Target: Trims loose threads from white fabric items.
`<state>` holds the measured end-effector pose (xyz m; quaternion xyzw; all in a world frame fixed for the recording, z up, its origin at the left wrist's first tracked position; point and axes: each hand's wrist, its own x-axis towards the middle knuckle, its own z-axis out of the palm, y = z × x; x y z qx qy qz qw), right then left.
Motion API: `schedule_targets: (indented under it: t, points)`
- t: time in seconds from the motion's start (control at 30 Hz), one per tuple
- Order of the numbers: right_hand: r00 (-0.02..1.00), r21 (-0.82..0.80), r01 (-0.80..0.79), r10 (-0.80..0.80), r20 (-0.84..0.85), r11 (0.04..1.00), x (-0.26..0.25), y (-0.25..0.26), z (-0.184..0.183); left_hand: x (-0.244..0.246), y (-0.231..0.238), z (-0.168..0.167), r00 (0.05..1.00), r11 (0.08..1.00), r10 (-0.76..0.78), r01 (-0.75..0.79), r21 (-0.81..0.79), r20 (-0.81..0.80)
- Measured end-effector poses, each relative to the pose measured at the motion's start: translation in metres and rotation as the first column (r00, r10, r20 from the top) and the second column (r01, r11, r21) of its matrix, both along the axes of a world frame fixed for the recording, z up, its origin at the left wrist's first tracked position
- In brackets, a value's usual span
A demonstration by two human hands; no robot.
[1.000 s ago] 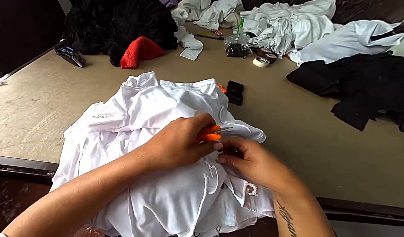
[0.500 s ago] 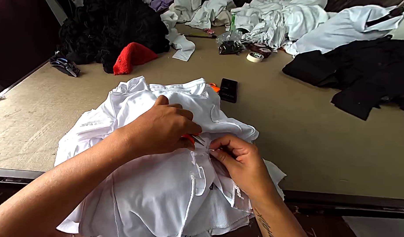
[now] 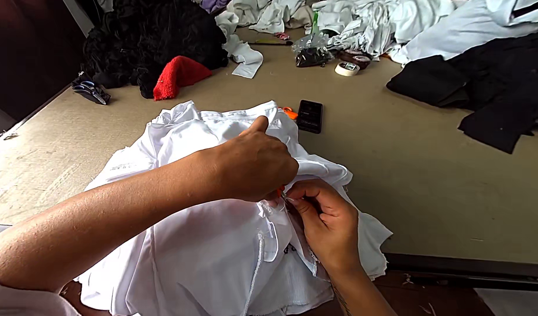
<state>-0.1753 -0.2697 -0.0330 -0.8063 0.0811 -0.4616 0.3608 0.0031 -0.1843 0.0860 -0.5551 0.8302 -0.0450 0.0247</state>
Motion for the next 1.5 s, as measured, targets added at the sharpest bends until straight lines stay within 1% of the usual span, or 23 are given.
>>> schedule_targets:
  t: [0.2,0.3,0.37,0.4,0.43,0.5,0.53,0.57,0.6,0.63,0.67,0.73,0.8,0.87,0.9,0.93,0.97,1.03,1.07,1.1,1.17,1.23,1.5]
  points:
    - [0.999,-0.022,0.035,-0.036,-0.039,0.999,0.002,0.004,-0.001,-0.001,0.001,-0.008,0.999,0.998,-0.041,0.042,-0.049,0.010]
    - [0.998,0.011,0.053,-0.053,-0.015,0.999,0.000,0.004,0.000,-0.001,0.001,-0.016,0.999,1.000,-0.029,0.029,-0.010,-0.019]
    - [0.999,-0.006,-0.013,0.013,-0.043,1.000,-0.022,-0.005,0.007,0.004,0.004,-0.019,0.991,0.998,-0.009,0.001,-0.059,-0.134]
    - [0.989,-0.035,-0.075,0.070,-0.132,0.997,-0.045,-0.014,0.015,0.009,0.008,-0.019,0.976,0.991,-0.005,-0.023,-0.128,-0.218]
    - [0.949,-0.072,-0.160,0.133,-0.287,0.985,-0.072,-0.023,0.026,0.014,0.014,-0.018,0.943,0.979,0.010,-0.077,-0.190,-0.332]
    - [0.716,-0.046,-0.365,0.249,-0.652,0.930,-0.122,-0.031,0.055,0.018,0.031,-0.018,0.797,0.949,0.055,-0.230,-0.218,-0.601]
    - [0.603,-0.014,-0.396,0.249,-0.758,0.918,-0.134,-0.028,0.068,0.016,0.039,-0.022,0.674,0.940,0.062,-0.287,-0.184,-0.736]
    - [0.596,-0.043,-0.345,0.184,-0.782,0.937,-0.136,-0.021,0.075,0.013,0.046,-0.028,0.523,0.940,0.058,-0.315,-0.129,-0.850]
    - [0.688,-0.125,-0.222,0.065,-0.723,0.967,-0.129,-0.011,0.075,0.010,0.050,-0.033,0.378,0.949,0.056,-0.309,-0.069,-0.924]
    - [0.801,-0.209,-0.059,-0.079,-0.594,0.976,-0.112,0.001,0.068,0.007,0.052,-0.039,0.262,0.957,0.054,-0.290,-0.026,-0.964]
    - [0.868,-0.264,0.086,-0.203,-0.453,0.961,-0.087,0.013,0.059,0.005,0.053,-0.045,0.175,0.961,0.044,-0.277,-0.006,-0.984]
    - [0.902,-0.342,0.199,-0.308,-0.303,0.918,-0.035,0.033,0.043,0.004,0.052,-0.052,0.090,0.958,0.005,-0.286,-0.021,-0.996]
    - [0.887,-0.413,0.168,-0.320,-0.332,0.895,0.000,0.042,0.032,0.005,0.052,-0.055,0.051,0.950,-0.017,-0.310,-0.032,-0.999]
    - [0.877,-0.421,0.097,-0.277,-0.392,0.902,0.013,0.040,0.029,0.006,0.055,-0.058,0.072,0.937,-0.036,-0.343,-0.059,-0.997]
    - [0.879,-0.402,0.078,-0.253,-0.404,0.913,0.014,0.038,0.029,0.007,0.057,-0.060,0.134,0.924,-0.047,-0.370,-0.094,-0.990]
    - [0.887,-0.378,0.070,-0.231,-0.400,0.923,0.015,0.037,0.029,0.009,0.058,-0.063,0.243,0.900,-0.062,-0.405,-0.159,-0.968]
    - [0.900,-0.345,0.073,-0.212,-0.382,0.936,0.014,0.036,0.028,0.012,0.059,-0.066,0.398,0.867,-0.062,-0.433,-0.247,-0.915]
    - [0.930,-0.216,0.096,-0.165,-0.329,0.972,0.011,0.034,0.025,0.017,0.060,-0.068,0.709,0.814,-0.023,-0.396,-0.425,-0.705]
    - [0.943,-0.132,0.105,-0.141,-0.300,0.986,0.009,0.032,0.024,0.019,0.060,-0.069,0.802,0.814,-0.016,-0.337,-0.474,-0.597]
    - [0.954,-0.051,0.099,-0.109,-0.278,0.994,0.008,0.029,0.023,0.020,0.061,-0.069,0.859,0.832,-0.018,-0.271,-0.485,-0.512]
    - [0.971,0.065,0.050,-0.033,-0.238,0.997,0.007,0.024,0.019,0.022,0.060,-0.067,0.919,0.874,-0.025,-0.172,-0.454,-0.394]
    - [0.976,0.108,0.018,0.006,-0.218,0.994,0.007,0.021,0.017,0.023,0.057,-0.064,0.945,0.898,-0.016,-0.130,-0.420,-0.327]
    - [0.978,0.180,-0.019,0.056,-0.199,0.983,0.010,0.020,0.014,0.029,0.044,-0.049,0.959,0.961,-0.044,-0.036,-0.273,-0.280]
